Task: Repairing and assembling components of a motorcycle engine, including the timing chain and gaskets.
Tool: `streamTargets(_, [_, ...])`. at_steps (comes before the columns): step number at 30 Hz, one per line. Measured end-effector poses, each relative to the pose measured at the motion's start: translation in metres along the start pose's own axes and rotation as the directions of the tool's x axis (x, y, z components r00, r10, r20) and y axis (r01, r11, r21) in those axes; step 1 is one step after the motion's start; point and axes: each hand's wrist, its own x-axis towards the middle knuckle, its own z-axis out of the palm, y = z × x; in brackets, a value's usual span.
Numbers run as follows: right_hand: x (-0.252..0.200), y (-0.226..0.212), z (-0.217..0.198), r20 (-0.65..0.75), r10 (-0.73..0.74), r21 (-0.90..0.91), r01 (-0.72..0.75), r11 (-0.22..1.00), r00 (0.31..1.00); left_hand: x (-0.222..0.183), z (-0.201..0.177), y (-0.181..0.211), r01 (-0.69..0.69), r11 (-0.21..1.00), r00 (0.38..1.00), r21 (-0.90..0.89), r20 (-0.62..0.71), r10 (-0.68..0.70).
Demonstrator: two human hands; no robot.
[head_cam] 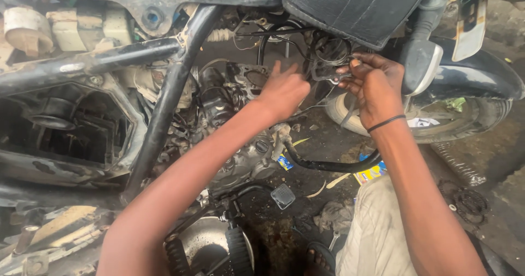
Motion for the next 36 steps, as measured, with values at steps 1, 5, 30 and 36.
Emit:
streamTargets(1, [0.001, 0.002, 0.000, 0.001, -0.002, 0.006, 0.002, 1.000, 1.000, -0.001, -0.002, 0.001, -0.008, 1.000, 0.999, -0.005, -0.031, 0.007])
streamTargets(5, [0.001, 0.001, 0.002, 0.005, -0.023, 0.059, 0.023, 0.998, 1.000, -0.002, -0.005, -0.006, -0.007, 1.000, 0.991, 0.022, -0.137, 0.010])
streamTargets(30, [-0.033, 0.015, 0.028, 0.136, 0.220, 0.425, -0.258, 0.868, 0.966, -0.003, -0.019, -0.045, -0.212, -0.217, 0.756, -0.953, -0.020, -0.654])
streamTargets(36, [-0.050, 0.003, 0.033, 0.040, 0.225, 0.418, -0.220, 0.881, 0.974, -0.009, -0.025, -0.037, -0.292, -0.240, 0.769, -0.926, -0.079, -0.634])
